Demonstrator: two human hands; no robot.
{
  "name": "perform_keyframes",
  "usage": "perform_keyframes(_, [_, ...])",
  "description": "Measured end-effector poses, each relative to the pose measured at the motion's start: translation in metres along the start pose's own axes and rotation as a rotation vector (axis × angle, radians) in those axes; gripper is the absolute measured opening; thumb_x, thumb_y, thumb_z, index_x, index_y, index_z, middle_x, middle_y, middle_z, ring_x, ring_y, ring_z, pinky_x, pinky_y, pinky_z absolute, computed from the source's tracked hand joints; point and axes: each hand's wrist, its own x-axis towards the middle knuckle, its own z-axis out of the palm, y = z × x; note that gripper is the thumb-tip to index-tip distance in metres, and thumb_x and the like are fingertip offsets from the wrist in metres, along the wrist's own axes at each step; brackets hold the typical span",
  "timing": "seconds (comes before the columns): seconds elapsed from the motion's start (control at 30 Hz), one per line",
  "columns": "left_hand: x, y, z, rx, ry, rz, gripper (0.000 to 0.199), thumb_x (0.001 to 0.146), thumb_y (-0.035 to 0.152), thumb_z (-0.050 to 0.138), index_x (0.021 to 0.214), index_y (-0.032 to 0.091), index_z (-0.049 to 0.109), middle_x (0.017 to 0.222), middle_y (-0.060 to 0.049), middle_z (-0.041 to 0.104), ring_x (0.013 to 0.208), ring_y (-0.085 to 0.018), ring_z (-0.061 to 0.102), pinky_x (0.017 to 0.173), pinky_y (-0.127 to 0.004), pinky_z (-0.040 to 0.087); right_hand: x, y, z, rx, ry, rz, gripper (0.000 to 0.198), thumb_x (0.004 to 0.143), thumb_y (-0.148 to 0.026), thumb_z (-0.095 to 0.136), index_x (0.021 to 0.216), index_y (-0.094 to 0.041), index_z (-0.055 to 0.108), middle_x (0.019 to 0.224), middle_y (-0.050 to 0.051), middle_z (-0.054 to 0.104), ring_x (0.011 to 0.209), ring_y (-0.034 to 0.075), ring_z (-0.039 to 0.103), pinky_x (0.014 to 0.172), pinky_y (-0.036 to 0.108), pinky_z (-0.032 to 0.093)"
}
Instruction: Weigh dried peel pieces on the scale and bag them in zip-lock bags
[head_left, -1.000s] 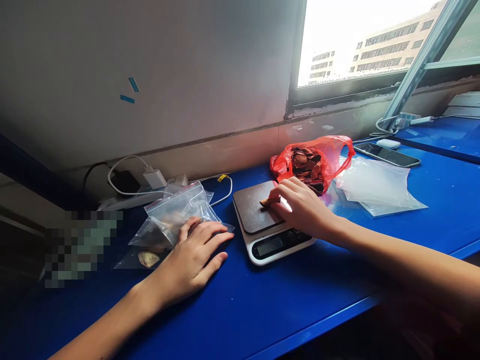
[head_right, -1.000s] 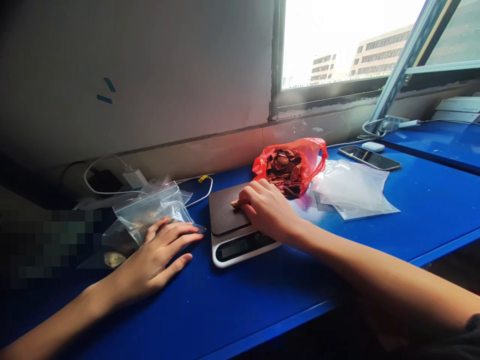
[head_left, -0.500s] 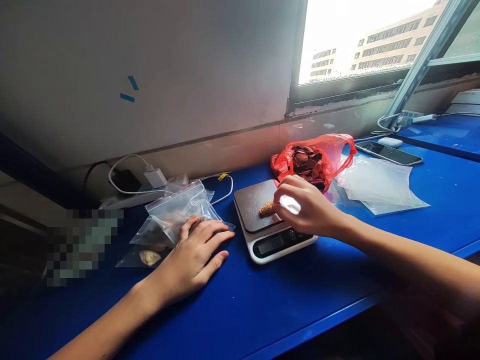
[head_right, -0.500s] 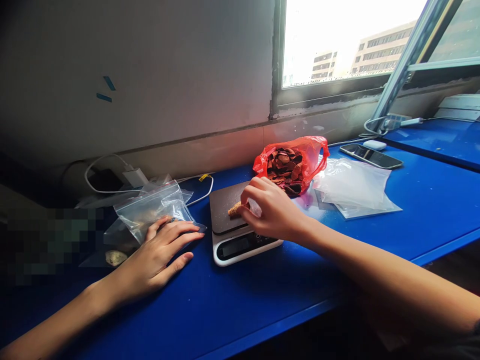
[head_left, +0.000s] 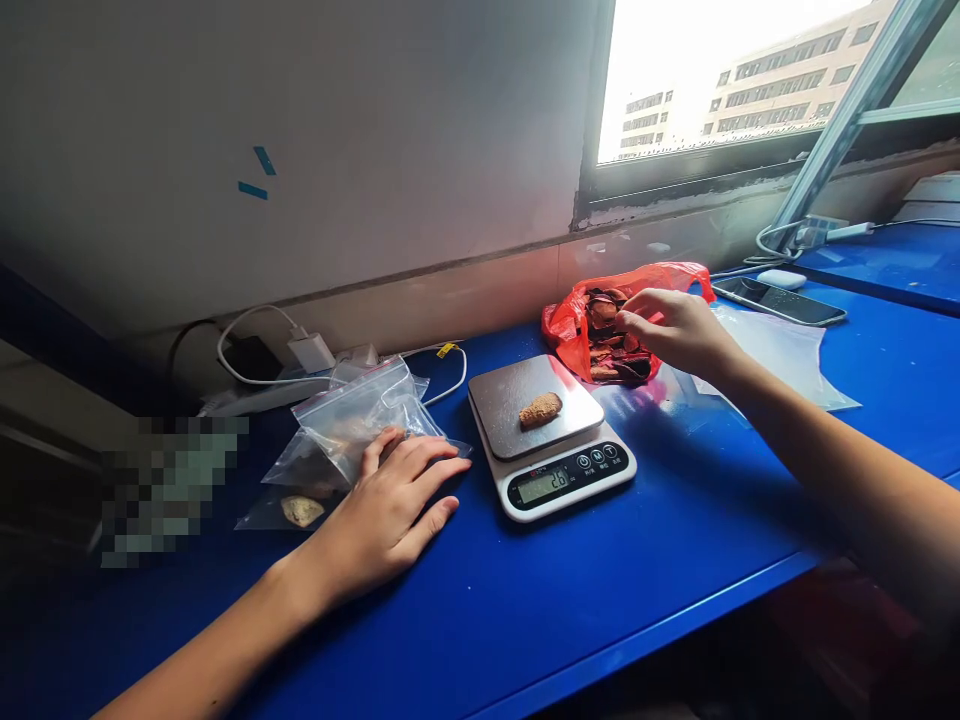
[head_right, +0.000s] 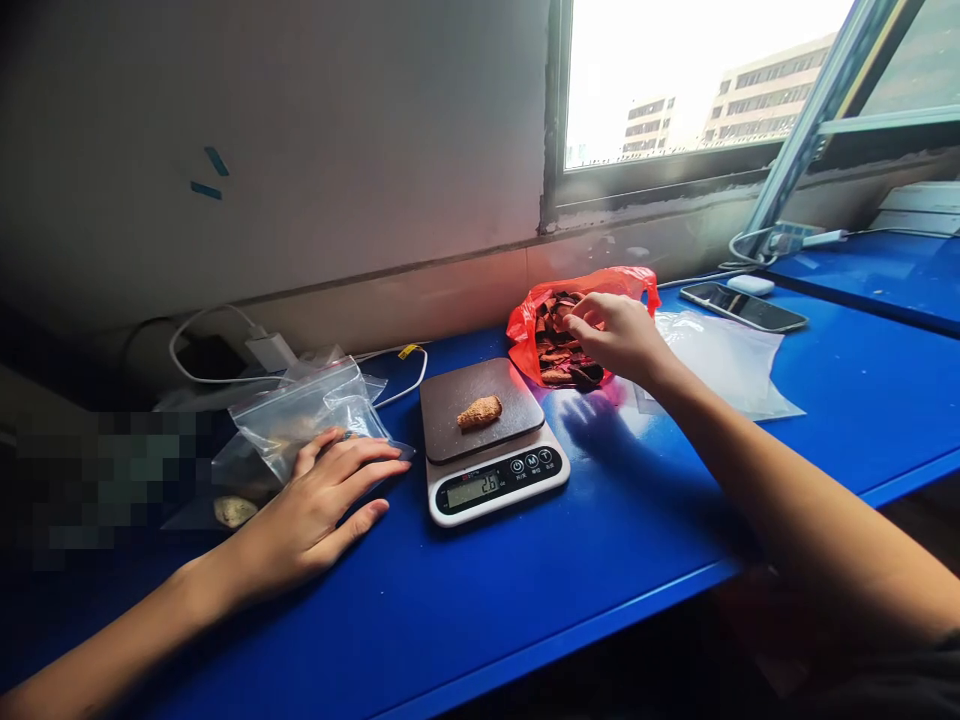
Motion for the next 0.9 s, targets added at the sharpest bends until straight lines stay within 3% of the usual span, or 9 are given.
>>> perform_keyframes(0.23, [0.000, 0.001, 0.000, 0.000, -0.005, -0.009, 0.035, 0.102, 0.028, 0.042, 0.132, 0.025, 0.059, 0.137, -0.009, 0.064, 0.132, -0.027, 0.054, 0.123, -0.060, 0.012, 0.016, 0.039, 0.035, -0.154, -0.102, -0.105, 0.017, 0.078, -0.032, 0.064, 0.090, -0.021, 0.069, 0.098, 0.013, 0.069, 0.091, 0.031, 0.064, 0.080, 0.045, 0.052])
perform_keyframes(0.4, [0.001, 0.001, 0.000, 0.005, -0.008, -0.007, 0.035, 0.102, 0.028, 0.042, 0.133, 0.025, 0.059, 0.137, -0.009, 0.064, 0.132, -0.027, 0.054, 0.124, -0.059, 0.012, 0.017, 0.048, 0.046, -0.151, -0.077, -0.167, 0.020, 0.073, -0.020, 0.066, 0.092, -0.020, 0.070, 0.100, 0.013, 0.066, 0.095, 0.030, 0.060, 0.081, 0.045, 0.051])
perform_keyframes(0.7, [0.001, 0.000, -0.001, 0.019, 0.005, 0.001, 0.035, 0.102, 0.028, 0.043, 0.132, 0.026, 0.059, 0.136, -0.008, 0.065, 0.130, -0.027, 0.056, 0.123, -0.057, 0.014, 0.016, 0.037, 0.037, -0.035, 0.075, -0.154, 0.002, 0.075, -0.022, 0.064, 0.074, -0.022, 0.066, 0.085, 0.010, 0.066, 0.080, 0.025, 0.060, 0.071, 0.039, 0.050])
perform_keyframes(0.9, [0.001, 0.001, -0.001, 0.008, 0.001, -0.004, 0.035, 0.102, 0.028, 0.043, 0.132, 0.025, 0.059, 0.136, -0.009, 0.065, 0.131, -0.028, 0.055, 0.122, -0.058, 0.014, 0.008, 0.011, 0.016, 0.083, 0.155, -0.142, 0.008, 0.082, -0.029, 0.059, 0.079, -0.023, 0.064, 0.088, 0.007, 0.073, 0.079, 0.023, 0.066, 0.074, 0.038, 0.052])
